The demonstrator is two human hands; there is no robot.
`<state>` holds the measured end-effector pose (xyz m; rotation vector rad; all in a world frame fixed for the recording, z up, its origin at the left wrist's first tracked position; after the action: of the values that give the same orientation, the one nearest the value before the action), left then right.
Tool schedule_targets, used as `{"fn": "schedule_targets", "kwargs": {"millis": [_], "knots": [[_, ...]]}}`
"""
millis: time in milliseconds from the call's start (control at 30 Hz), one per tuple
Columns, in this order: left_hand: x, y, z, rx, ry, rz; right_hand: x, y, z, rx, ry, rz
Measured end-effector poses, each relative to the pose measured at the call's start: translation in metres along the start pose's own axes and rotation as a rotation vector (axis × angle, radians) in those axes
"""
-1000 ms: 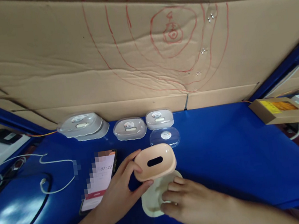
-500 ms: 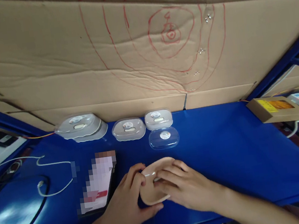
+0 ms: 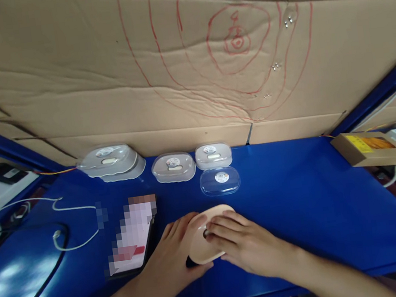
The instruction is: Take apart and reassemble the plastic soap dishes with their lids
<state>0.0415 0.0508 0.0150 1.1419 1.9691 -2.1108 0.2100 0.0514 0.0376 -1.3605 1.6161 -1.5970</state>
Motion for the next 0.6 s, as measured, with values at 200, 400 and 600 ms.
{"fn": "schedule_targets", "kwargs": {"millis": [200, 400, 600], "knots": [[0.007, 0.001, -0.001, 0.016, -0.04, 0.009, 0.001, 0.003, 0.001, -0.001, -0.018, 0.021], [0.013, 0.005, -0.002, 0.028, -0.084, -0.032, 0.001, 0.004, -0.001, -0.002, -0.025, 0.034], [0.01, 0.005, -0.001, 0.01, -0.086, 0.076, 0.002, -0.001, -0.001, -0.071, -0.061, 0.085]]}}
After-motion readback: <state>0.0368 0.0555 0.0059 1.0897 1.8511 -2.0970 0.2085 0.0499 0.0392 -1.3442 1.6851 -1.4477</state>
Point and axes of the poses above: each hand's wrist, its own z-axis away from the middle knuckle, its own y-axis out of the palm, x = y × z, the point moved 6 cm from there along -z, towards the middle knuckle, and after that the axes turned 2 degrees about -y, right-handed, at the moved point
